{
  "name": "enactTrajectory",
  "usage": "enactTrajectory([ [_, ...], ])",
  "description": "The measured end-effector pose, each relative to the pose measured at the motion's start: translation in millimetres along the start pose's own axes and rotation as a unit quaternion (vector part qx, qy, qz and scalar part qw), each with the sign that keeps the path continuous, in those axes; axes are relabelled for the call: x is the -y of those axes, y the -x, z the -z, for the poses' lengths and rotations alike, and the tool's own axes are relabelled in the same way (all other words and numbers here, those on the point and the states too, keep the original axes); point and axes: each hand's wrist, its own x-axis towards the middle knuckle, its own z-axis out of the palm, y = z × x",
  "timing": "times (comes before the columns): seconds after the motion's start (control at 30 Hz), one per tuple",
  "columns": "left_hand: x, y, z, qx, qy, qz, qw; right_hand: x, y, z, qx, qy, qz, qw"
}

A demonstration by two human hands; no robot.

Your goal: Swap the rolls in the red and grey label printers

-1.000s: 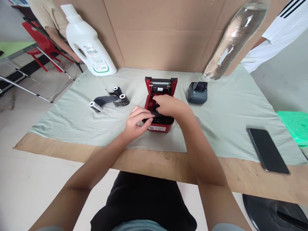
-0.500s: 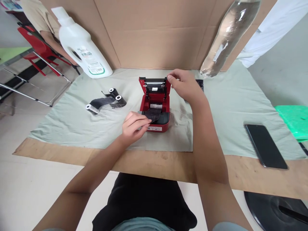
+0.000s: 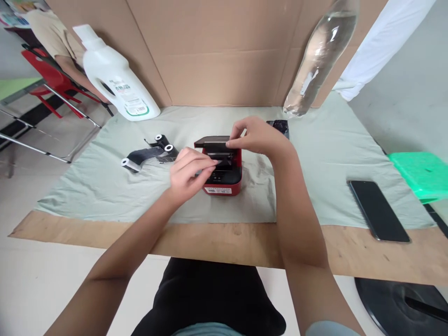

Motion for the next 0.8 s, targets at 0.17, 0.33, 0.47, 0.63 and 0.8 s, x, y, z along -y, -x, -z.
enactTrajectory([
  [0.17,15,-45,14.5,0.095,0.071,0.108,0.987,1,1,0,0.056,0.049,0.003,0.997],
  [0.33,39,-71,16.8,0.143,0.18,0.239,0.943,-13,-6,-3,0.077,0.058,-0.044,0.994],
  [0.47,53,-77,10.8,0.154,0.231,0.275,0.921,-23,-9,-4,0.066,0.05,-0.093,0.992],
  [0.63,59,-72,2.0,0.159,0.261,0.302,0.903,-33,-14,-4,0.143,-0.021,-0.107,0.984],
  [0.8,75,-65,9.4,0.176,0.269,0.332,0.887,-43,-17,-6,0.14,-0.064,-0.091,0.984],
])
